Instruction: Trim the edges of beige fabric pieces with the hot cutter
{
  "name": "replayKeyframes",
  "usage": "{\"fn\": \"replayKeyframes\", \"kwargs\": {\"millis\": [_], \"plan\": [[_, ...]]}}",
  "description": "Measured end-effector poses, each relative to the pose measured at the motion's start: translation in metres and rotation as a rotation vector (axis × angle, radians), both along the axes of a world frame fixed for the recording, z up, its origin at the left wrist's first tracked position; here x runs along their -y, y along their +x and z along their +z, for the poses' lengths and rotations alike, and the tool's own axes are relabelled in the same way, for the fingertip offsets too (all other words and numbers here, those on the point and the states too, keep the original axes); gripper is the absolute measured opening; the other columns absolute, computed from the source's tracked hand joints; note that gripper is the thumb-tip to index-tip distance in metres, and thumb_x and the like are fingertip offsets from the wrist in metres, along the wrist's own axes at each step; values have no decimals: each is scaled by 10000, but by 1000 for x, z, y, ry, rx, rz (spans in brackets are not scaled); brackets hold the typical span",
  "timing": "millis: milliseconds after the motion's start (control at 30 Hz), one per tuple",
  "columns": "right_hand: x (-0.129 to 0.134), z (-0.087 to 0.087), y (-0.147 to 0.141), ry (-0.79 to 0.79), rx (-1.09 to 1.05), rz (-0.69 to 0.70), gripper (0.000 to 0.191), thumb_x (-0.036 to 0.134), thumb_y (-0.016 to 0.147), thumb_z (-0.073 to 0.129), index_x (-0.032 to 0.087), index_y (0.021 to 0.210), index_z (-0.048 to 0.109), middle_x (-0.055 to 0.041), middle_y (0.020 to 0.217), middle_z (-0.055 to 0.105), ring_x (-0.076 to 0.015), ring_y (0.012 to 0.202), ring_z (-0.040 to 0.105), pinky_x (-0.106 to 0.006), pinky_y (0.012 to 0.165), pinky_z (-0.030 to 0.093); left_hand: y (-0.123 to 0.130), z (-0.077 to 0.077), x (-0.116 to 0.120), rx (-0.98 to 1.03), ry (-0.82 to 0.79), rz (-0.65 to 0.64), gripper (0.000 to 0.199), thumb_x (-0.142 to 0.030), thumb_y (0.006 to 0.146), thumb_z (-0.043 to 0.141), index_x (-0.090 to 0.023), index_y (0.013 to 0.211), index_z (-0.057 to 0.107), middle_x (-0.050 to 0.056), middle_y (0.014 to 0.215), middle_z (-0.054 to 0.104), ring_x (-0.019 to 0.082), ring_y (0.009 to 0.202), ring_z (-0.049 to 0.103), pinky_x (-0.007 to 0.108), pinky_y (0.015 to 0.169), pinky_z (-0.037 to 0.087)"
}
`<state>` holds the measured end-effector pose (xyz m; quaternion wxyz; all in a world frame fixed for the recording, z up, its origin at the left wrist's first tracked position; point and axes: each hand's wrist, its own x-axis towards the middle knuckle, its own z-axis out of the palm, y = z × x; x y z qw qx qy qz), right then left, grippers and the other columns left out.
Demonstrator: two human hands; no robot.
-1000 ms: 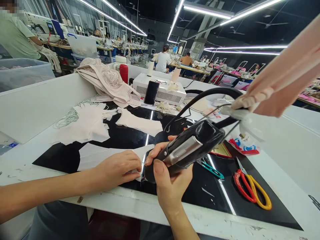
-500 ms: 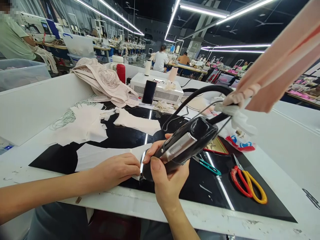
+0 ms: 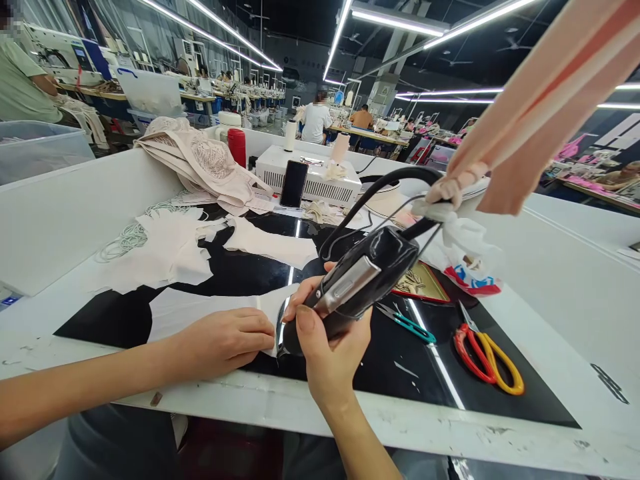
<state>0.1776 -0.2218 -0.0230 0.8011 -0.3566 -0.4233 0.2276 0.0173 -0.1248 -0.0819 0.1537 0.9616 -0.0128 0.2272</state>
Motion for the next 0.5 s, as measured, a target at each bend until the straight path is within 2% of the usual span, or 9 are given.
{"fn": "replayKeyframes", "kwargs": {"millis": [300,500], "plan": [[0,1,0,3,-6,1,394,412,869,856,265,1112,583,51,808,679,-128,585,642,-295,556,560,-3,5,-1,17,57,-52,181,-121,1074,505,-154,1076,684,64,1028,748,206,1021,688,327,965,556],[-1,-2,1,-6,-13,1,467,434,860,865,273,1202,590,49,816,686,-126,574,641,-283,530,547,-6,0,-5,5,63,-46,168,-117,1059,542,-159,1142,681,69,1082,758,217,1089,699,334,1029,554]]}}
